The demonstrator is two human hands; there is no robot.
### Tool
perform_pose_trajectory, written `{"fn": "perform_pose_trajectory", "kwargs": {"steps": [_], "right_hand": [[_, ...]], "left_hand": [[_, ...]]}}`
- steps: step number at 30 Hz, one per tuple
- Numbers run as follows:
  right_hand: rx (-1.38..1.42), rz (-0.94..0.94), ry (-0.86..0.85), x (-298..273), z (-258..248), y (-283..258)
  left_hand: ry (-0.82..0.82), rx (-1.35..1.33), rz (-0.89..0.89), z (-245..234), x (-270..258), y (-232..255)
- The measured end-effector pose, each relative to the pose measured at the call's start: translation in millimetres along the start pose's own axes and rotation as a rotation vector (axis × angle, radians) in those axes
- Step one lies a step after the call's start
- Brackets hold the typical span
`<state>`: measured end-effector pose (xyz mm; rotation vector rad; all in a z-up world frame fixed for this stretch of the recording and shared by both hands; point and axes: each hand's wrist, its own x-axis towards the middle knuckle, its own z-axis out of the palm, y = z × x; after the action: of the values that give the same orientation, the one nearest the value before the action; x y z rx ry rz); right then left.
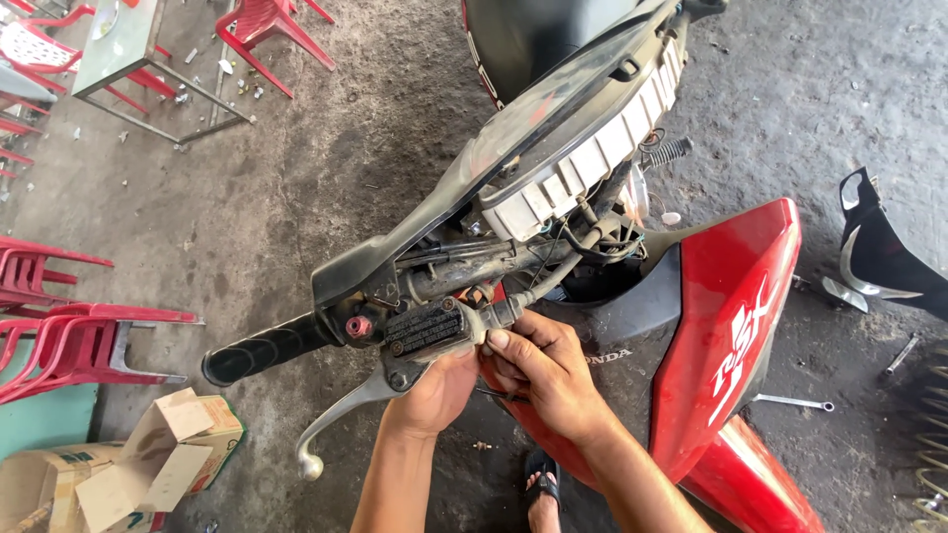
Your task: The person uses a wrench to loosen and remove bolts from the rear seat of a red motorcycle. They lift the seat to access the area underneath, then move to the front to remove the headlight cover. Finally, they manipulate the wiring and components within the handlebar assembly.
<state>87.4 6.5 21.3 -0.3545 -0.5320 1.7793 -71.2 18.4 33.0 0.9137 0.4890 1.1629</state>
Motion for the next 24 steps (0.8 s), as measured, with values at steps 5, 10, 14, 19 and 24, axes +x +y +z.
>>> {"fn": "perform_pose_trajectory", "kwargs": {"steps": [5, 10, 14, 19, 24], "right_hand": [[0.025, 0.018, 0.019, -1.2, -1.4, 2.6], [-0.132, -0.044, 0.046, -1.5, -1.8, 4.3], [-0.116, -0.045, 0.041, -2.2, -1.9, 4.5], [-0.17, -0.06, 0.038, -1.9, -3.3, 8.4], [-0.337, -0.133, 0.049, -1.9, -1.8, 7.5]], "left_hand": [[0.045, 0.027, -0.062, 2.0, 0.5, 4.9], [0.147, 0.152, -0.003, 17.2, 1.9, 2.6], [0.236, 0.215, 0.067, 30.5, -8.0, 1.5], [0.386, 0.222, 0.06, 40.3, -12.9, 3.4], [0.408, 0.251, 0.165, 38.0, -13.3, 4.2]]}}
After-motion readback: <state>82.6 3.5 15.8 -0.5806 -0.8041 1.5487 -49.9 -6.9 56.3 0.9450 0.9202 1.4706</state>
